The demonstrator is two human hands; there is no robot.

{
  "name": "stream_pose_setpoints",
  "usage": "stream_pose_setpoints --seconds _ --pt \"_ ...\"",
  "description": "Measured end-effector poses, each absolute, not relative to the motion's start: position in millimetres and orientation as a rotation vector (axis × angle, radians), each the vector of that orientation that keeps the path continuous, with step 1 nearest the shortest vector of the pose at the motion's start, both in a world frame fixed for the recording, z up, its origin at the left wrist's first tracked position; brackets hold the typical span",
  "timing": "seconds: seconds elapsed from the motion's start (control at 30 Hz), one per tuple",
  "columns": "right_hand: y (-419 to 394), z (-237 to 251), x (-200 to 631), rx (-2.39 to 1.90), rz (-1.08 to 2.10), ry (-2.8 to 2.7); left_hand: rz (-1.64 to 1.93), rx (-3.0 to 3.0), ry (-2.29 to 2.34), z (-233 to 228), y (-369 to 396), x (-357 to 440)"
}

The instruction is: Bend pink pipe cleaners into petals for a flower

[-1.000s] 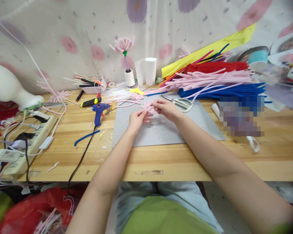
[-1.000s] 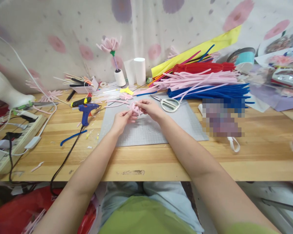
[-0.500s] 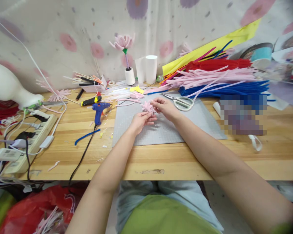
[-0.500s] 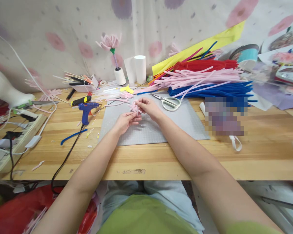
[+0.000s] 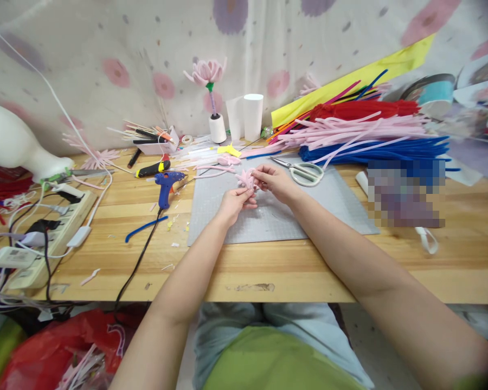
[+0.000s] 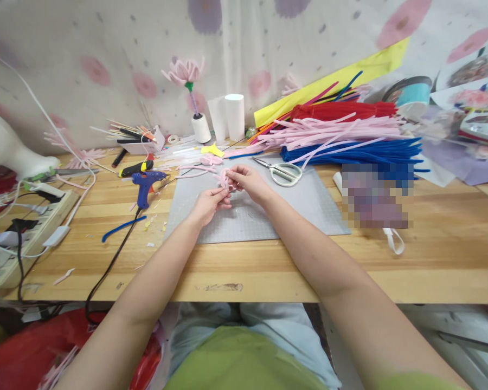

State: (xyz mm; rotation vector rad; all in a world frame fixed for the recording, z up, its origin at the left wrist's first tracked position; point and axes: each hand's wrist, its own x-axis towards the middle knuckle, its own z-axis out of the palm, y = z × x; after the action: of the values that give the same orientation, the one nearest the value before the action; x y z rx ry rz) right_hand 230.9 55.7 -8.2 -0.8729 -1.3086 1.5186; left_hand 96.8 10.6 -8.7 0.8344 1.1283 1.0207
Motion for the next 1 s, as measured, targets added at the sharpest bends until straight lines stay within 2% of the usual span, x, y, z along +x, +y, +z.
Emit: stream_pose_setpoints --seconds 0.17,0.37,0.5,1.0 --pt "53.5 -4.7 232.5 -0.852 1.602 -1.277 0.973 0.845 1.125 -8.9 10.3 95.8" --pt "55.1 -8.3 244.8 -0.658 1.947 -1.216 0.751 0.848 0.977 -9.3 8.8 87.4" --pt "57.6 -16.8 247.1 -0.549 2.062 -1.201 0.685 0.814 0.928 -8.0 8.4 85.3" --pt "58.4 -21.1 239.6 -0.647 1.935 -1.161 0.755 0.821 0.951 -13.1 8.2 90.1"
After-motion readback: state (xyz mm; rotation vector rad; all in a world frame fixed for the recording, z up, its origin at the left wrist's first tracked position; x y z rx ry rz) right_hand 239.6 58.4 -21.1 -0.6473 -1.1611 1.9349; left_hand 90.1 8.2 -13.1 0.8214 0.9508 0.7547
